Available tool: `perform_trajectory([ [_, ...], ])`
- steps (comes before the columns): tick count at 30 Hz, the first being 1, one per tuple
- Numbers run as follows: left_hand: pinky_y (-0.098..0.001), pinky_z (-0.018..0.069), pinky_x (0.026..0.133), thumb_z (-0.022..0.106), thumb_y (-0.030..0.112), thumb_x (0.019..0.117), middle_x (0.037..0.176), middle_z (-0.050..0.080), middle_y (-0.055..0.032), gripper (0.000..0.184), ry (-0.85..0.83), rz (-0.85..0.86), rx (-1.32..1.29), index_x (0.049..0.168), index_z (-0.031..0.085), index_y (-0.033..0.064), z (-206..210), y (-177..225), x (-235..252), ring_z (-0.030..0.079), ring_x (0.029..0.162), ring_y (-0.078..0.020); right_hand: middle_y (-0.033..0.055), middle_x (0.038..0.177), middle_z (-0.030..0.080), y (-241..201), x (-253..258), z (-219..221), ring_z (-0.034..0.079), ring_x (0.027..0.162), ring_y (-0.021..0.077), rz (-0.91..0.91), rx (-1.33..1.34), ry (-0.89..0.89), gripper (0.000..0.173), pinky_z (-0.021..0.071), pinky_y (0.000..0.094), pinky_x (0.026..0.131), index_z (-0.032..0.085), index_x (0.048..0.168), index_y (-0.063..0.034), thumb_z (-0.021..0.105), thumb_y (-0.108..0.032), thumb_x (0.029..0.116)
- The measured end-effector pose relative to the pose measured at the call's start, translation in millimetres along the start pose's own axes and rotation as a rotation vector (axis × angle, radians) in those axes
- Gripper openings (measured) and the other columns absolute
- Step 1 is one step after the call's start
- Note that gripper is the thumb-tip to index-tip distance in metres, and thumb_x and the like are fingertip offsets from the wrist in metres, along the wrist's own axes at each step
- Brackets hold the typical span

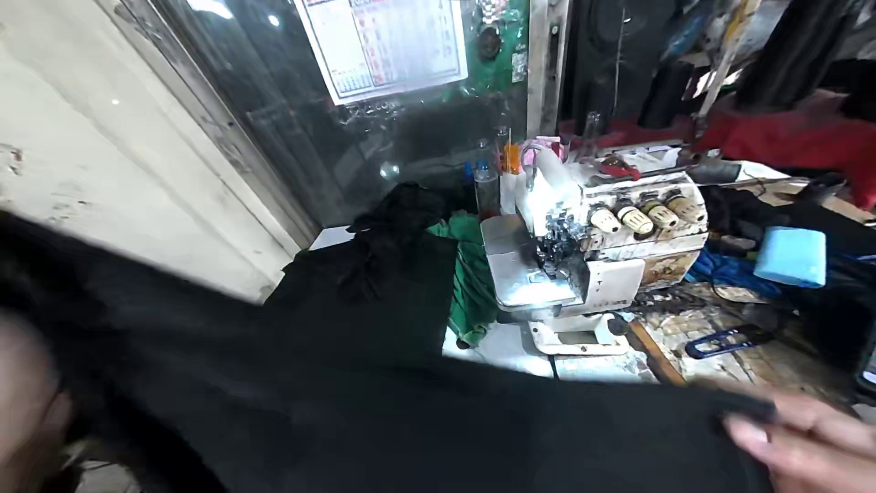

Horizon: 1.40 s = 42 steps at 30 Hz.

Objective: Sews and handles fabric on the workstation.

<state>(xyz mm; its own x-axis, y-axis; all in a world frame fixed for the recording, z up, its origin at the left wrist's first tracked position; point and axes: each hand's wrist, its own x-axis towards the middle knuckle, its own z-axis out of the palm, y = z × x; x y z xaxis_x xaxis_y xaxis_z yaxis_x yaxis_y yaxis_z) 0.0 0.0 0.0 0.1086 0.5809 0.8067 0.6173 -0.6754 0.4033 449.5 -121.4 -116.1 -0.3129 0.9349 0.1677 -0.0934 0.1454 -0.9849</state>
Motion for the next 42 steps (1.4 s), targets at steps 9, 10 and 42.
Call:
perform_trajectory([
  [9, -0.0782, 0.0437, 0.094, 0.056, 0.023, 0.1046, 0.126, 0.061, -0.0342, 0.04, -0.306, -0.49, 0.392, 0.135, 0.058, -0.0031, 110.9, -191.2, 5.4, 0.059, 0.115, -0.0567, 0.0127, 0.091, 0.072, 82.0, 63.5, 43.5, 0.074, 0.079, 0.0256, 0.305, 0.106, 0.094, 0.023, 0.0646, 0.0447, 0.074, 0.059, 0.114, -0.0062, 0.049, -0.026, 0.1089],
  [10, -0.0762, 0.0451, 0.096, 0.062, 0.023, 0.1016, 0.13, 0.062, -0.0302, 0.043, -0.353, -0.48, 0.373, 0.138, 0.057, 0.0008, 124.2, -191.0, -7.8, 0.06, 0.118, -0.0535, 0.0132, 0.093, 0.071, 88.4, 64.5, 45.7, 0.074, 0.081, 0.0263, 0.301, 0.08, 0.116, 0.024, 0.0644, 0.0452, 0.076, 0.059, 0.115, -0.0055, 0.048, -0.026, 0.1097],
  [42, -0.0613, 0.0525, 0.098, 0.063, 0.023, 0.1027, 0.118, 0.07, -0.0186, 0.026, -0.542, -0.02, 0.197, 0.117, 0.07, 0.0027, 203.0, -131.9, -23.7, 0.067, 0.111, -0.0364, 0.0087, 0.094, 0.074, 138.9, 10.8, 50.7, 0.074, 0.081, 0.0234, 0.221, -0.069, 0.495, 0.02, 0.0654, 0.0391, 0.069, 0.073, 0.11, -0.0078, 0.07, -0.023, 0.0983],
])
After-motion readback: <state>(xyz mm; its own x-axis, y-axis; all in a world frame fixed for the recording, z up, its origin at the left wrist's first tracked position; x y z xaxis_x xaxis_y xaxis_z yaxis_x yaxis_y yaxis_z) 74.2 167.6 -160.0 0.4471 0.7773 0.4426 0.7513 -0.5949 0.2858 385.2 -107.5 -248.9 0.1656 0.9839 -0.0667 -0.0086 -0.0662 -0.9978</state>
